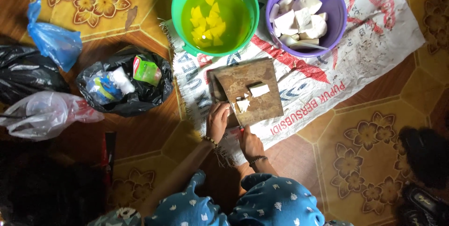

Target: Cutting root vegetables into smaller pieces on a wooden board and placing them in a bowl of water

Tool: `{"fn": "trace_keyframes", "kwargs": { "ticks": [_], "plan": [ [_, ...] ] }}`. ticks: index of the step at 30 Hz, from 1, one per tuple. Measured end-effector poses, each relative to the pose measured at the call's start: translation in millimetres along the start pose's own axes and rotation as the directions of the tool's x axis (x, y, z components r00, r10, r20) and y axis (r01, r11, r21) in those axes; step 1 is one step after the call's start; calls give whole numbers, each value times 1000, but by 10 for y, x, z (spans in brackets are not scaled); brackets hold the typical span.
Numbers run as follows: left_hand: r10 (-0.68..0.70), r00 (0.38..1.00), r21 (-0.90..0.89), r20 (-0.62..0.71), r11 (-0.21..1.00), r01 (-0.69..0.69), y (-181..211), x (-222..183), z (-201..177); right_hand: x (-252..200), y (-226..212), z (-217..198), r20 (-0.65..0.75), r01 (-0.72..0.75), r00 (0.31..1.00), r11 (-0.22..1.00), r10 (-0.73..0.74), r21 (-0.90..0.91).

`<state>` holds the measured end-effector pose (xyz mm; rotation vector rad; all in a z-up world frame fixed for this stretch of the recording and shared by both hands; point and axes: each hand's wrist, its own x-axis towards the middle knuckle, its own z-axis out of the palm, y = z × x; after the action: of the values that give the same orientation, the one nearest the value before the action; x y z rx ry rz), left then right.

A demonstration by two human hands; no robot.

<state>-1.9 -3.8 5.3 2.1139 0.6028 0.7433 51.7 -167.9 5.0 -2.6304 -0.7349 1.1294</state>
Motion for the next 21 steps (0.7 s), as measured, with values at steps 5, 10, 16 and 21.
{"fn": "trace_keyframes", "kwargs": {
  "ticks": [5,10,16,21],
  "plan": [
    [-10,1000,16,-1,1000,10,148,-8,-85,-24,-10,-35,-18,3,1000,1000,-3,16],
    [48,999,43,-15,998,-47,-187,-20,111,-34,-1,-165,-53,20,998,999,-19,25],
    [84,996,18,-44,996,-83,-92,10,41,-460,-227,-454,-72,34,997,995,-28,96],
    [91,995,19,-40,996,-91,-93,16,53,-518,-170,-411,-61,62,996,996,-58,68]
  ]
}}
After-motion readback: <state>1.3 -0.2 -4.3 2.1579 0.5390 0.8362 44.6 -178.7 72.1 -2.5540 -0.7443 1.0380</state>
